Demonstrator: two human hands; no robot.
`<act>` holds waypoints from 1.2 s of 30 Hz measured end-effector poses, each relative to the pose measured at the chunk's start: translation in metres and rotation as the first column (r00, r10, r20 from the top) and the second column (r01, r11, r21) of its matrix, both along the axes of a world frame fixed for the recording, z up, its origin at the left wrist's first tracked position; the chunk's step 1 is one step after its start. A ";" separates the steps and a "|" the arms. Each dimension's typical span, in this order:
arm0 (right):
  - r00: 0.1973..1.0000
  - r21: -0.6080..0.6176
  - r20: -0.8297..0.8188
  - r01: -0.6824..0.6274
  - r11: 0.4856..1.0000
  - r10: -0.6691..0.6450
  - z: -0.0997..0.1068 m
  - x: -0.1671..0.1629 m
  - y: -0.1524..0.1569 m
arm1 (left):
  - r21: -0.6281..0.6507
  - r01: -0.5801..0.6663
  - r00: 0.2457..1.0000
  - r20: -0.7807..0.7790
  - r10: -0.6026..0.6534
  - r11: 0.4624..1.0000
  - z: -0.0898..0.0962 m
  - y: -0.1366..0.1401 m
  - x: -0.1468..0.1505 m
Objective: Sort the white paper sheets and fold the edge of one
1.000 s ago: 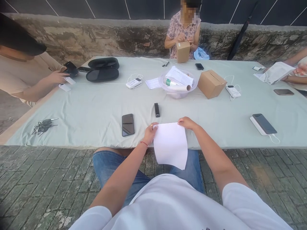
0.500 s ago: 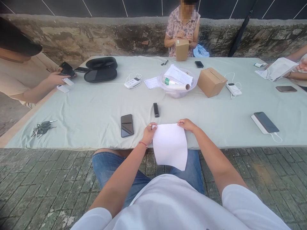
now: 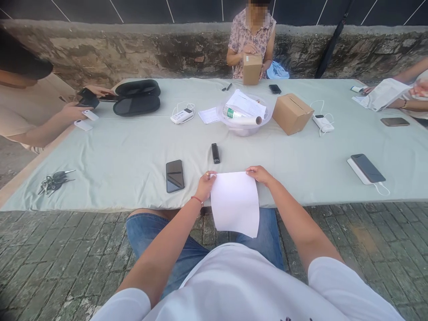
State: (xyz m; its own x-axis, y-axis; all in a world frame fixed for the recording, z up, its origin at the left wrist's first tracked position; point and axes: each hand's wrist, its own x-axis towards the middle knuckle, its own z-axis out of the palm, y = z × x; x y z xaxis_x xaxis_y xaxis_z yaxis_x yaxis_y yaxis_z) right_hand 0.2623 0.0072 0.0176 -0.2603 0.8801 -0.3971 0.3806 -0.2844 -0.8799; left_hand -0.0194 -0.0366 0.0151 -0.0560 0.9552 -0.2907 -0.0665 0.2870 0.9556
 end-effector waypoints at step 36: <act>0.923 0.192 -0.064 0.384 0.903 -0.378 0.007 -0.036 -0.054 | 0.208 -0.073 0.859 -0.484 0.168 0.975 -0.013 0.017 -0.003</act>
State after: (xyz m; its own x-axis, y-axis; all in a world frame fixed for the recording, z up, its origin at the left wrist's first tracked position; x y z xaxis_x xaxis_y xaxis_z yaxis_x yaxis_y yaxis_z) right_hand 0.2260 -0.0472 0.0248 0.1031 0.9737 -0.2031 0.2556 -0.2233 -0.9406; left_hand -0.0228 -0.0196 0.0019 -0.2654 0.9639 -0.0215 0.4063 0.1320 0.9041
